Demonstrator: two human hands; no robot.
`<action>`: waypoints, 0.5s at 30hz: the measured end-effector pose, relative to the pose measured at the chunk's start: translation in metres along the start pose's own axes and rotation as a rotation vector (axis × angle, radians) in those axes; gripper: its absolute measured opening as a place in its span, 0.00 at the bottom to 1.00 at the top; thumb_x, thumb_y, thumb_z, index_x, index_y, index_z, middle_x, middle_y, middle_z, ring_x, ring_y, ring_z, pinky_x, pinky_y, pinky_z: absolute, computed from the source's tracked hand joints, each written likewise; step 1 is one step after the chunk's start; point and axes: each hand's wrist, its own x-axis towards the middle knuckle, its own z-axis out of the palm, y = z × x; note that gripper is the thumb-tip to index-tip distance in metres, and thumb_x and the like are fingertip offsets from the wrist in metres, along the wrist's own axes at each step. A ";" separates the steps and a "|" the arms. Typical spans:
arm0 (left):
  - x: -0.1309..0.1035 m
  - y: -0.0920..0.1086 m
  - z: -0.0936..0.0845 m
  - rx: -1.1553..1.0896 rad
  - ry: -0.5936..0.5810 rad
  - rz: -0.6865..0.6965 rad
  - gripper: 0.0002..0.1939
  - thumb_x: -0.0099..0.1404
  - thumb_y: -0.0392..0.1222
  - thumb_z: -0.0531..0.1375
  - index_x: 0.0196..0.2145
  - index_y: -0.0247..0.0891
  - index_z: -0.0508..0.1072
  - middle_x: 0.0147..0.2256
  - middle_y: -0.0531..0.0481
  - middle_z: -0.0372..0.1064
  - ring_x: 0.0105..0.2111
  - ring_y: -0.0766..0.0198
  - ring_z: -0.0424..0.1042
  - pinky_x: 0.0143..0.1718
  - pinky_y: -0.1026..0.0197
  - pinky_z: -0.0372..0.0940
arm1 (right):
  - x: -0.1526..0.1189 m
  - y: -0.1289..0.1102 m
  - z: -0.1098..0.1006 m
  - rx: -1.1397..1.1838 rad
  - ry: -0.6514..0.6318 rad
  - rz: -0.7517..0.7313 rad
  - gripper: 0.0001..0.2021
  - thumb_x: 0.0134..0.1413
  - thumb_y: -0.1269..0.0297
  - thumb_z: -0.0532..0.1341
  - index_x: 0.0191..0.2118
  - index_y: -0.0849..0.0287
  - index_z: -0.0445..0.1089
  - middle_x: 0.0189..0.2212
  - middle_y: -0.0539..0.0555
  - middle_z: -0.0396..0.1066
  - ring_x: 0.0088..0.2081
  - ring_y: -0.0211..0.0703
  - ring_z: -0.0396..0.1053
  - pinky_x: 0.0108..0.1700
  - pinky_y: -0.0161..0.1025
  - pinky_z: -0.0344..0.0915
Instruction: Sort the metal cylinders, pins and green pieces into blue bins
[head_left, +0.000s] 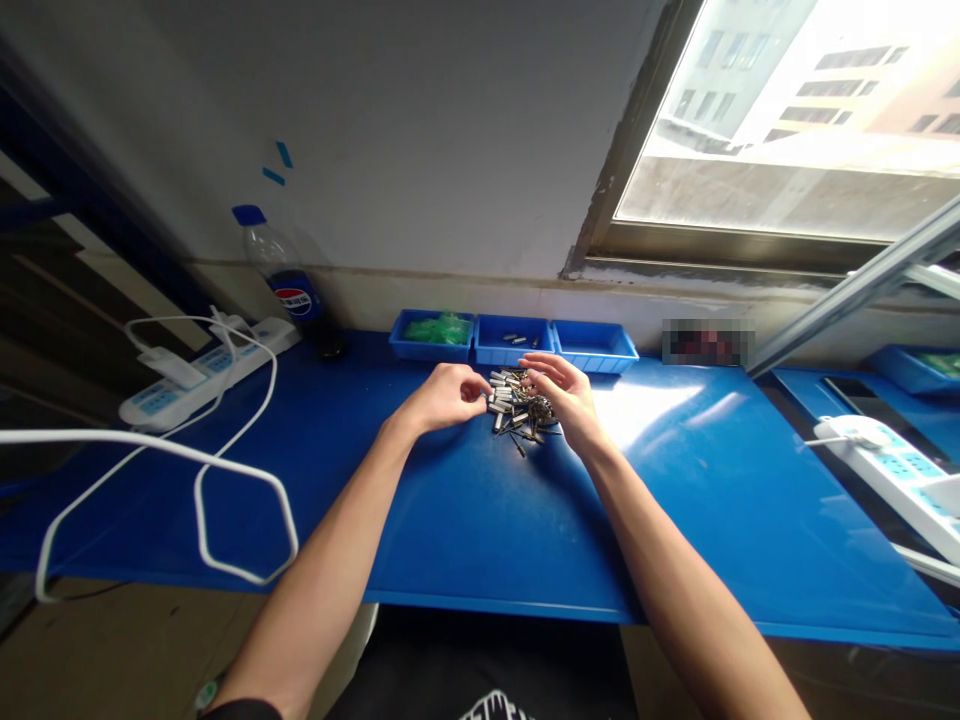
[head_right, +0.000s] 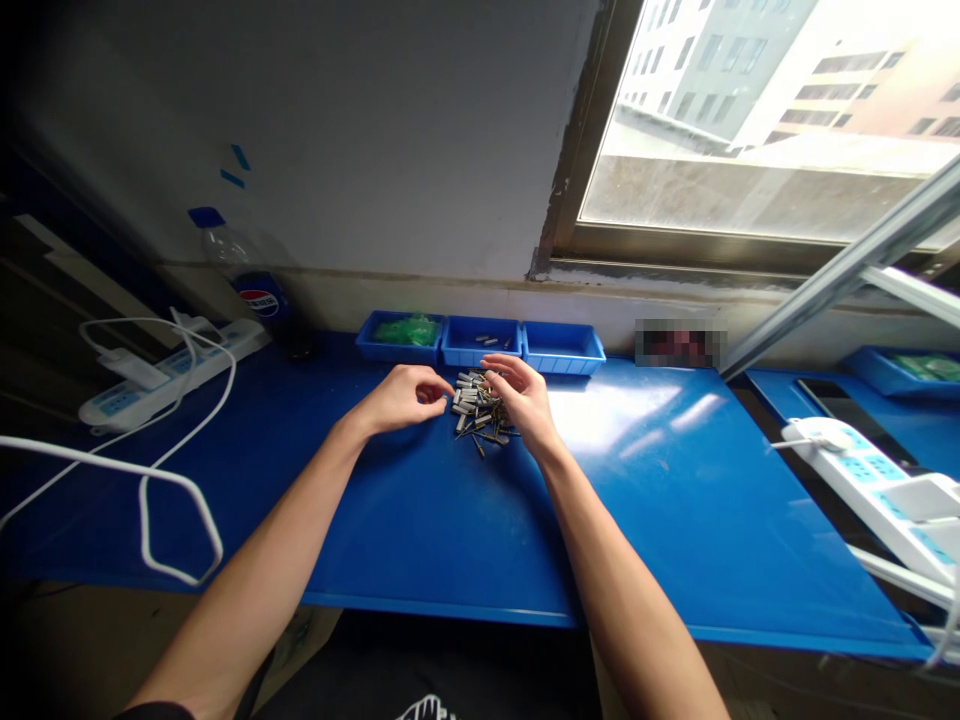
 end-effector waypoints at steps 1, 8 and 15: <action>0.000 0.001 0.000 -0.040 0.031 -0.001 0.11 0.59 0.38 0.64 0.37 0.36 0.86 0.33 0.47 0.81 0.31 0.62 0.78 0.35 0.64 0.71 | 0.000 0.000 0.000 0.000 0.001 0.004 0.20 0.57 0.48 0.71 0.51 0.52 0.79 0.51 0.57 0.81 0.42 0.48 0.79 0.46 0.46 0.74; 0.006 0.003 0.006 -0.348 0.173 -0.041 0.12 0.60 0.46 0.70 0.37 0.36 0.83 0.37 0.45 0.83 0.38 0.56 0.82 0.44 0.57 0.77 | -0.001 0.000 0.000 -0.018 0.004 0.034 0.19 0.57 0.47 0.71 0.50 0.51 0.79 0.39 0.53 0.82 0.38 0.46 0.77 0.45 0.45 0.72; 0.010 0.003 0.019 -0.681 0.201 -0.094 0.20 0.52 0.49 0.77 0.36 0.34 0.80 0.39 0.42 0.83 0.41 0.53 0.84 0.50 0.51 0.78 | -0.003 -0.007 0.005 0.028 -0.081 0.082 0.20 0.56 0.44 0.71 0.47 0.51 0.80 0.34 0.52 0.80 0.33 0.44 0.74 0.38 0.43 0.70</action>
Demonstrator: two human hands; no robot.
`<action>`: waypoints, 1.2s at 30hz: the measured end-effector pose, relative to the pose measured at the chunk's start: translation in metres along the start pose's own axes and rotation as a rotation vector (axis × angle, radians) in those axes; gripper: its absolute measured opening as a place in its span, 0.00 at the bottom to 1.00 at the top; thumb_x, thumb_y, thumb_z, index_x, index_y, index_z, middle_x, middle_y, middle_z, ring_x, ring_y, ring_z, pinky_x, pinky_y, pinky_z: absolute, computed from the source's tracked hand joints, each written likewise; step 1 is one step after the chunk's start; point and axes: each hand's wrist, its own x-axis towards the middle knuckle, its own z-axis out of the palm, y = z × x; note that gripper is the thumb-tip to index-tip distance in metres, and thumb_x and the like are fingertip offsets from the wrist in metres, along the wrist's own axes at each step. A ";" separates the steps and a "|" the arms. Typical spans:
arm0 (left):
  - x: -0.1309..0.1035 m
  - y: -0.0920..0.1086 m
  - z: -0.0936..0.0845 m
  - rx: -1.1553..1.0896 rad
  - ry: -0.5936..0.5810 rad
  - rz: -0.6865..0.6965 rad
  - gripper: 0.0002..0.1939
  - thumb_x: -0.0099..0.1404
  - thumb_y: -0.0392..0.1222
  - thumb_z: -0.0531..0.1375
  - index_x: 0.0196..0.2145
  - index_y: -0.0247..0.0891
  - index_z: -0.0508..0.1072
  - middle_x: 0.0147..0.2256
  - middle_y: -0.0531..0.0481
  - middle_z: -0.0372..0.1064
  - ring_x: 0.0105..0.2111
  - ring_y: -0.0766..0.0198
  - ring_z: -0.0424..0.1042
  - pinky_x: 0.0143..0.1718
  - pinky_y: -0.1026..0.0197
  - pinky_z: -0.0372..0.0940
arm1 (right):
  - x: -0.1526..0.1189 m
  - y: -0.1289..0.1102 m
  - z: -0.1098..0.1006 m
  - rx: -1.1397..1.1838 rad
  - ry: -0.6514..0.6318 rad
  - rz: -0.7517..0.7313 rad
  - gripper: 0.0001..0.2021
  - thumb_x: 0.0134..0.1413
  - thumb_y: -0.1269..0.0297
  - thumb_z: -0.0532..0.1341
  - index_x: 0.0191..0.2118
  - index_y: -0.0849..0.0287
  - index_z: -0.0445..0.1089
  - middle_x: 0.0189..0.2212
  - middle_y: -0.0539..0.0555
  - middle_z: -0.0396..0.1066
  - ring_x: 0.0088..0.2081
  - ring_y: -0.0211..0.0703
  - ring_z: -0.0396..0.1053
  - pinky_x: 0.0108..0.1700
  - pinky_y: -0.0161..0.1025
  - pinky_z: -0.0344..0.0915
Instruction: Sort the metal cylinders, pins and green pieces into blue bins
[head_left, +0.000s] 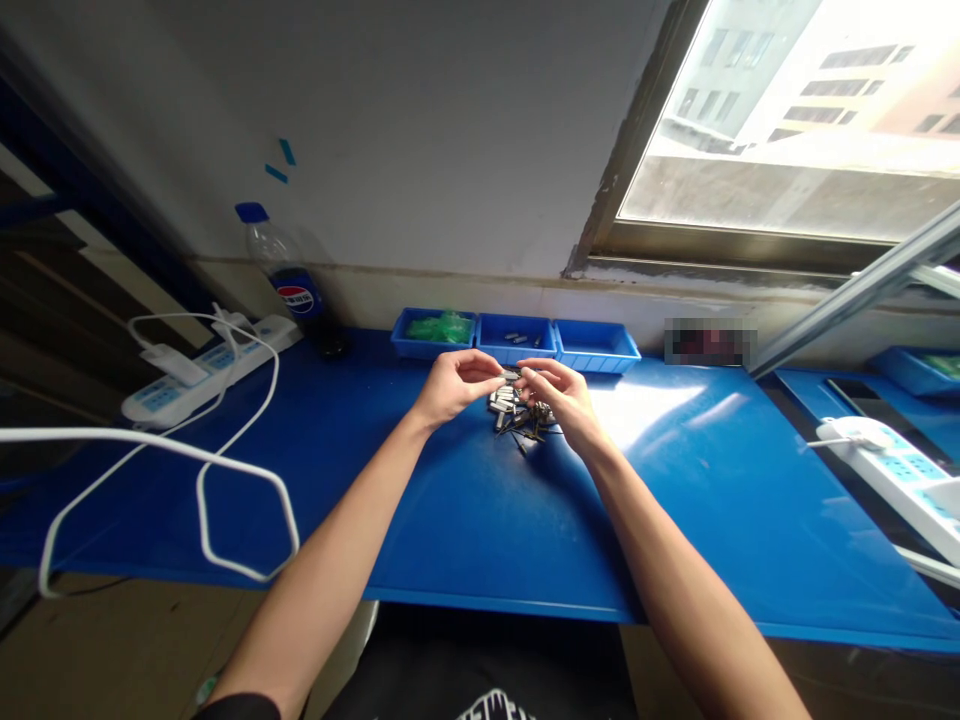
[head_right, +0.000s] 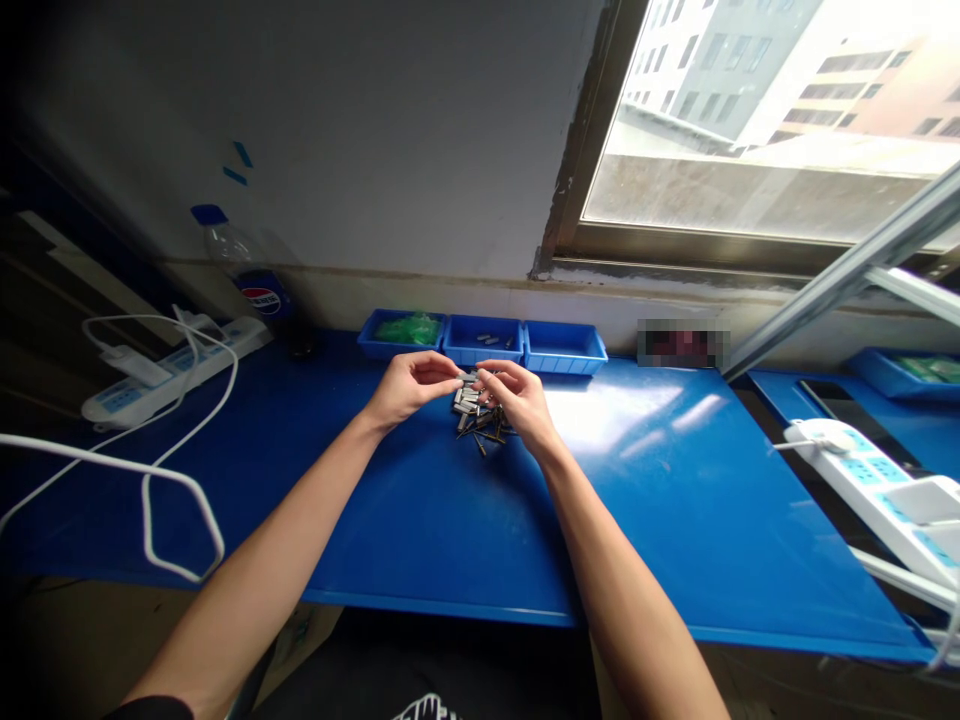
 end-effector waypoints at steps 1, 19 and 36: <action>0.000 -0.001 0.002 -0.016 -0.009 -0.008 0.20 0.51 0.49 0.77 0.36 0.34 0.80 0.39 0.42 0.83 0.41 0.52 0.84 0.50 0.50 0.78 | 0.000 -0.001 0.000 0.012 -0.007 0.007 0.19 0.55 0.45 0.72 0.46 0.52 0.80 0.33 0.52 0.80 0.32 0.44 0.74 0.38 0.43 0.70; -0.005 -0.001 0.008 0.474 -0.027 0.084 0.07 0.61 0.43 0.68 0.33 0.36 0.81 0.31 0.48 0.81 0.31 0.61 0.79 0.34 0.62 0.71 | 0.003 0.006 -0.006 0.057 0.062 -0.094 0.29 0.52 0.51 0.76 0.59 0.48 0.76 0.61 0.56 0.76 0.58 0.55 0.76 0.62 0.54 0.70; -0.011 -0.004 0.002 0.644 -0.343 0.082 0.09 0.52 0.30 0.63 0.32 0.37 0.78 0.28 0.52 0.76 0.27 0.64 0.73 0.28 0.66 0.64 | 0.004 0.010 -0.007 0.013 0.087 -0.064 0.19 0.56 0.50 0.72 0.50 0.52 0.79 0.53 0.57 0.80 0.45 0.49 0.78 0.48 0.48 0.74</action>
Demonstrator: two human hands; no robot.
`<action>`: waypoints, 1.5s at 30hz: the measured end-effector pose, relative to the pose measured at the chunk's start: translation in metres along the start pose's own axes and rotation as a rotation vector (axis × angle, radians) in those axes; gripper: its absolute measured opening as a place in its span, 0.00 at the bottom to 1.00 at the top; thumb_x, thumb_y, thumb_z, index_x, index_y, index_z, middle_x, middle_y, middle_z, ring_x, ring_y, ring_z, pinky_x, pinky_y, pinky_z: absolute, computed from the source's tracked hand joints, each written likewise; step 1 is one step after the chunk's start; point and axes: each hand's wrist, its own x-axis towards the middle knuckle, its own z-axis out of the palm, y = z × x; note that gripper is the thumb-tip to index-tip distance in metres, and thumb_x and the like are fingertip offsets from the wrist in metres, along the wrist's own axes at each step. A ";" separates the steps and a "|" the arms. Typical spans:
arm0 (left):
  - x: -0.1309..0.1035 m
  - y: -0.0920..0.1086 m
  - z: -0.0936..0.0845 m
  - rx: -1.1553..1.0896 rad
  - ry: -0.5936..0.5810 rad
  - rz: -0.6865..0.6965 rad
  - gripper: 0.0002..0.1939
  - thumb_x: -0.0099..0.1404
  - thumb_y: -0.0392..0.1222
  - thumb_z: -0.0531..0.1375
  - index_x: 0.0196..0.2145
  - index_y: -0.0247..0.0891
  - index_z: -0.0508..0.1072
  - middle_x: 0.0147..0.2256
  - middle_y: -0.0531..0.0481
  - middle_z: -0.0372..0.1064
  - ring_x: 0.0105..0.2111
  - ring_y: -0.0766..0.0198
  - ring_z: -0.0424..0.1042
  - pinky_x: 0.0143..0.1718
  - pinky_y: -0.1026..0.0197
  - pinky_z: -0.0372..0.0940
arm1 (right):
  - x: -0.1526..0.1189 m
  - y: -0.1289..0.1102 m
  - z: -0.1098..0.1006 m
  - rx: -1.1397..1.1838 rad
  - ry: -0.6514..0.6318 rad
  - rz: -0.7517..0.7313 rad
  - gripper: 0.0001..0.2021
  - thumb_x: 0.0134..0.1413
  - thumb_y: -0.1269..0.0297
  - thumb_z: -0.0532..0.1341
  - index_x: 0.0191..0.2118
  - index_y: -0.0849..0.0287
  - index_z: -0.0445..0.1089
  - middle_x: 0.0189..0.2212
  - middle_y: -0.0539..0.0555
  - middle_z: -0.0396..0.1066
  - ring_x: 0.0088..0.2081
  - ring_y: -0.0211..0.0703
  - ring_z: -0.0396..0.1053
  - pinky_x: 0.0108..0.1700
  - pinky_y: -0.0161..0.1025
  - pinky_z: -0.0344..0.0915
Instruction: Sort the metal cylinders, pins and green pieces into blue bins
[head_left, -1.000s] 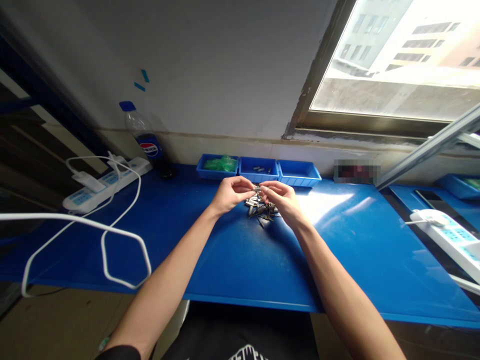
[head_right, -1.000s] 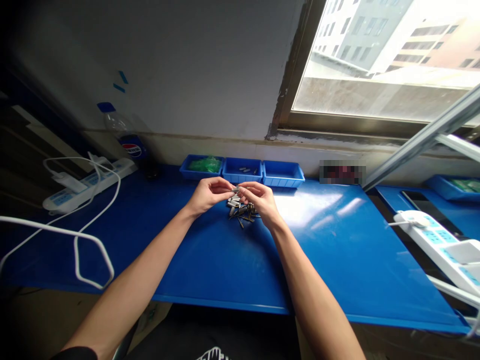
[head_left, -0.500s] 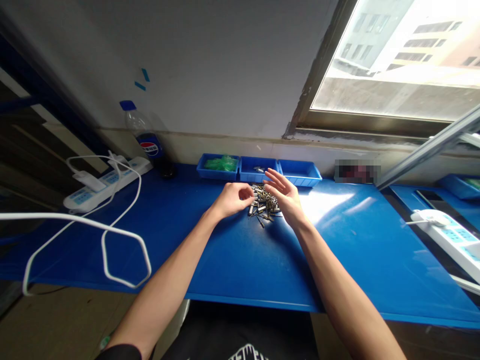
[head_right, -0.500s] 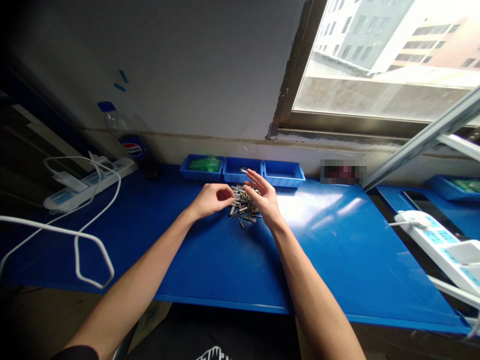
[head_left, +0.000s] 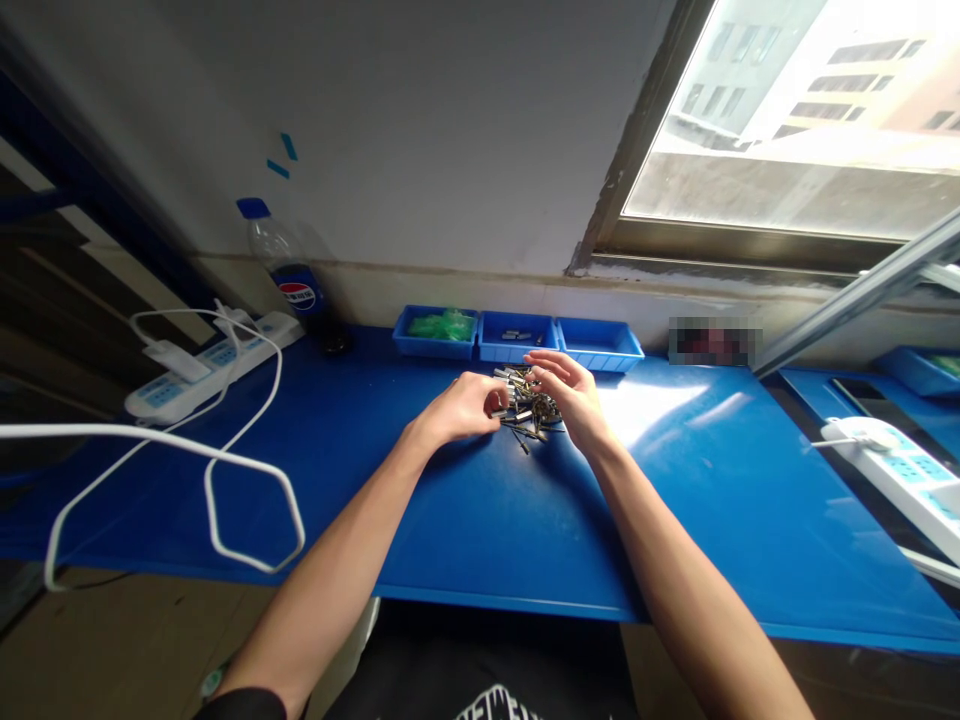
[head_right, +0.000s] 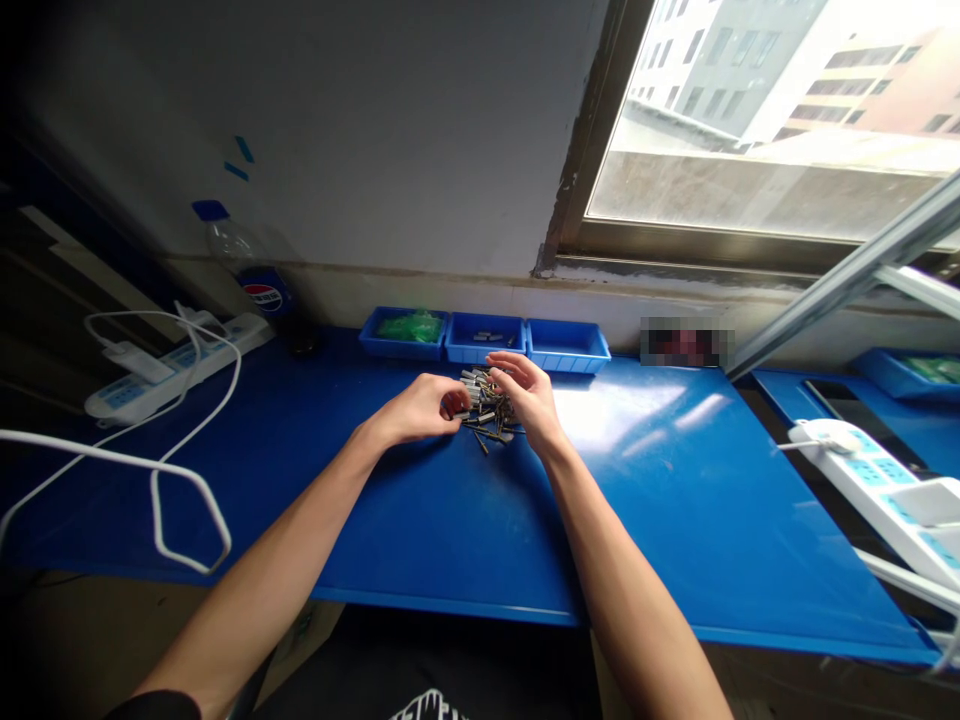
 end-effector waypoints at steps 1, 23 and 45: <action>0.000 -0.001 0.000 -0.025 0.009 -0.005 0.10 0.52 0.30 0.63 0.33 0.37 0.79 0.27 0.52 0.76 0.27 0.65 0.73 0.28 0.66 0.64 | 0.000 0.000 0.000 -0.001 0.001 0.003 0.19 0.55 0.50 0.72 0.50 0.52 0.79 0.53 0.58 0.80 0.45 0.49 0.78 0.48 0.47 0.73; 0.013 0.005 0.006 -0.507 0.446 0.078 0.20 0.54 0.45 0.77 0.41 0.34 0.79 0.37 0.45 0.81 0.38 0.58 0.82 0.43 0.57 0.78 | -0.004 -0.007 0.002 0.020 -0.162 0.095 0.17 0.52 0.51 0.75 0.42 0.55 0.81 0.30 0.51 0.78 0.28 0.39 0.69 0.33 0.39 0.64; 0.002 0.003 0.000 0.083 -0.067 0.110 0.08 0.61 0.32 0.64 0.38 0.40 0.78 0.32 0.51 0.79 0.31 0.61 0.77 0.35 0.64 0.67 | 0.003 -0.019 -0.004 -0.060 0.030 -0.021 0.15 0.56 0.50 0.71 0.45 0.54 0.80 0.39 0.55 0.83 0.37 0.46 0.77 0.43 0.45 0.72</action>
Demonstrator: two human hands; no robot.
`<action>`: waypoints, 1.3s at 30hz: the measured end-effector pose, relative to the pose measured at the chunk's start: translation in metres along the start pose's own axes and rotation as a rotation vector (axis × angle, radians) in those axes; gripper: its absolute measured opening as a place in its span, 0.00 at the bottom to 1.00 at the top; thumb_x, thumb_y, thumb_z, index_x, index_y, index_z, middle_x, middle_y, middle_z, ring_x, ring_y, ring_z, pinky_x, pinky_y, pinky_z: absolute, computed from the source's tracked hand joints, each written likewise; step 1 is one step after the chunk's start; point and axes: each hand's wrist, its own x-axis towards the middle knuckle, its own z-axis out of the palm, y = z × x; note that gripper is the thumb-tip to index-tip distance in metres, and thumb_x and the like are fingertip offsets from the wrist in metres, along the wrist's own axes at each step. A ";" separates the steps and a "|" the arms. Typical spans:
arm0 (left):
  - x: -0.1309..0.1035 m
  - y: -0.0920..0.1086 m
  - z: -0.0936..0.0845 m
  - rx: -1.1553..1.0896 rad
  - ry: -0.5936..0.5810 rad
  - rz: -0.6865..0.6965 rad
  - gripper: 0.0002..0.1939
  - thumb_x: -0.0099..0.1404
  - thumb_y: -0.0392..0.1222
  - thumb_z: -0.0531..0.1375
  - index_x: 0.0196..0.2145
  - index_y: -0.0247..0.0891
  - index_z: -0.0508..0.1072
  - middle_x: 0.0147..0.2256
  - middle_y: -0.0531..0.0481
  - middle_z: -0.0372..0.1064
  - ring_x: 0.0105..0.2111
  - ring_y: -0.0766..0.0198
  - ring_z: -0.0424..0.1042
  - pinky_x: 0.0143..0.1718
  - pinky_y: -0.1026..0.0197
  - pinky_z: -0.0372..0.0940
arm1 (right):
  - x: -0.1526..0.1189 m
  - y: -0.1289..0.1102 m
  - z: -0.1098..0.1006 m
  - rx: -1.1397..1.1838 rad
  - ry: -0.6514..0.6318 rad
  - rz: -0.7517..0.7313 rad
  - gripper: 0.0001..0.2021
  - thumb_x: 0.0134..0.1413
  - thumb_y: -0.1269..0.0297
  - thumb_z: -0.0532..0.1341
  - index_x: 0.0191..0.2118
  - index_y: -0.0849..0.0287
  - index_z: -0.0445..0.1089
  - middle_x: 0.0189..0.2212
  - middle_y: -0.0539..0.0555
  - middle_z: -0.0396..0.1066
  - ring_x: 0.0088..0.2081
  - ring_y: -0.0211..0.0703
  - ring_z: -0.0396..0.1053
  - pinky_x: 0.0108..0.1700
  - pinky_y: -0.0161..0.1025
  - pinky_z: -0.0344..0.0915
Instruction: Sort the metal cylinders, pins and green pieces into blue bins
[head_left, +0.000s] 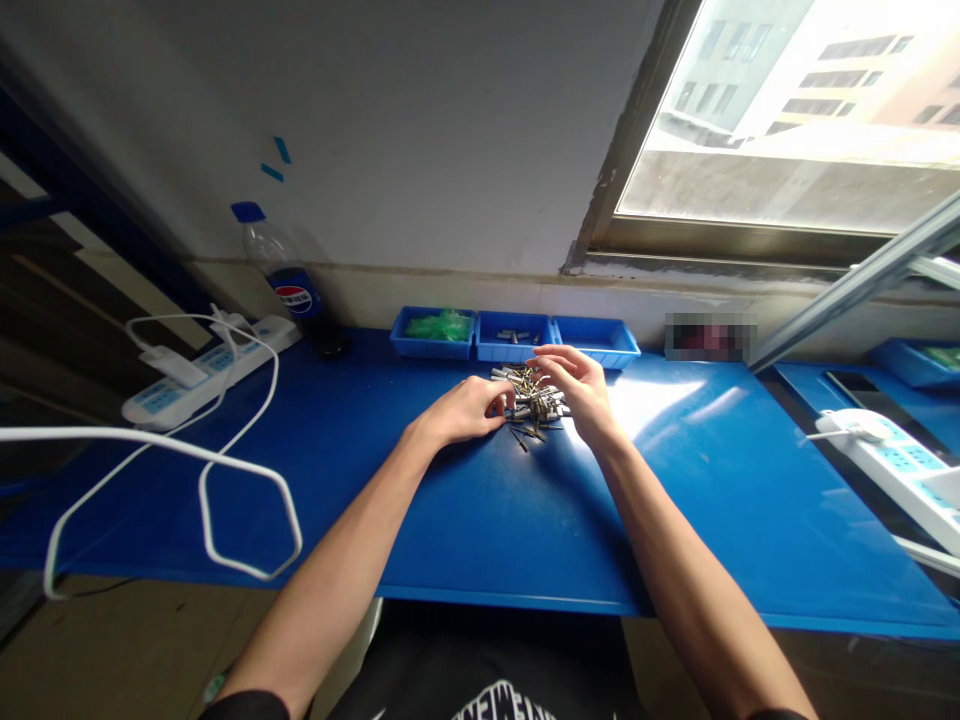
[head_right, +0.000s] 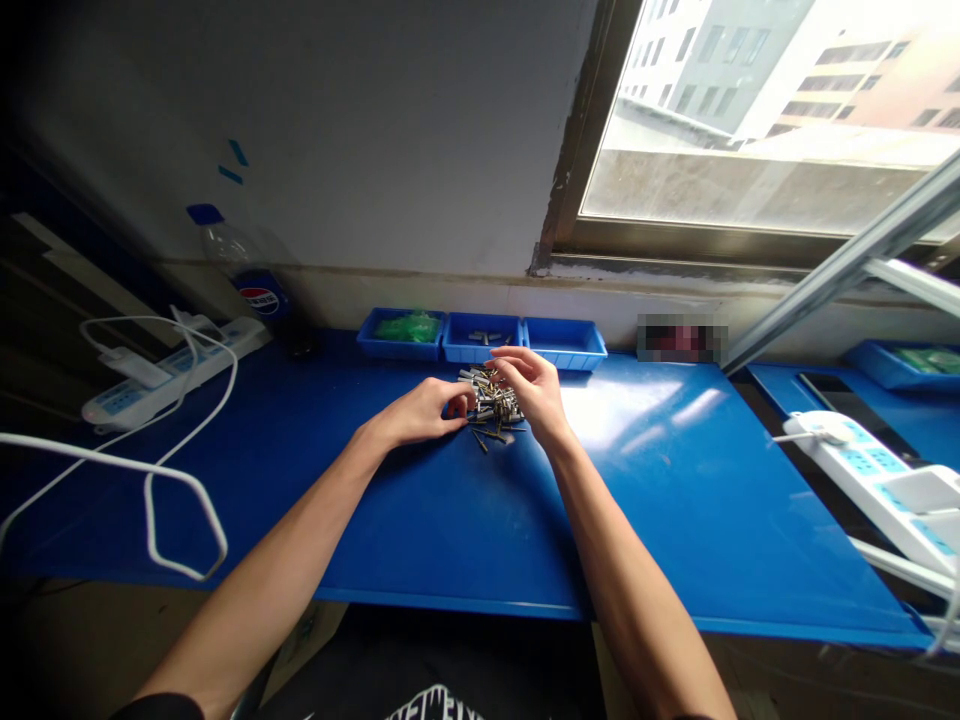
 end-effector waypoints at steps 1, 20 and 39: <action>0.000 0.000 0.000 -0.001 0.009 0.001 0.09 0.61 0.32 0.64 0.39 0.40 0.77 0.33 0.51 0.79 0.32 0.61 0.77 0.35 0.64 0.68 | 0.002 -0.004 -0.001 0.007 -0.019 0.006 0.15 0.56 0.51 0.72 0.44 0.54 0.80 0.37 0.54 0.83 0.36 0.45 0.77 0.43 0.45 0.72; 0.015 0.015 0.027 -0.233 0.514 0.078 0.12 0.67 0.39 0.66 0.48 0.39 0.76 0.43 0.47 0.79 0.42 0.60 0.81 0.48 0.57 0.78 | -0.013 0.002 -0.024 -0.067 -0.229 0.094 0.22 0.49 0.44 0.75 0.44 0.55 0.83 0.33 0.54 0.82 0.30 0.44 0.75 0.35 0.42 0.73; 0.003 0.001 0.002 0.047 0.011 0.074 0.09 0.61 0.31 0.63 0.37 0.40 0.80 0.35 0.49 0.81 0.34 0.60 0.78 0.38 0.63 0.68 | 0.003 0.030 -0.043 -0.070 0.153 -0.064 0.22 0.53 0.49 0.73 0.51 0.53 0.78 0.55 0.60 0.79 0.50 0.54 0.79 0.56 0.55 0.75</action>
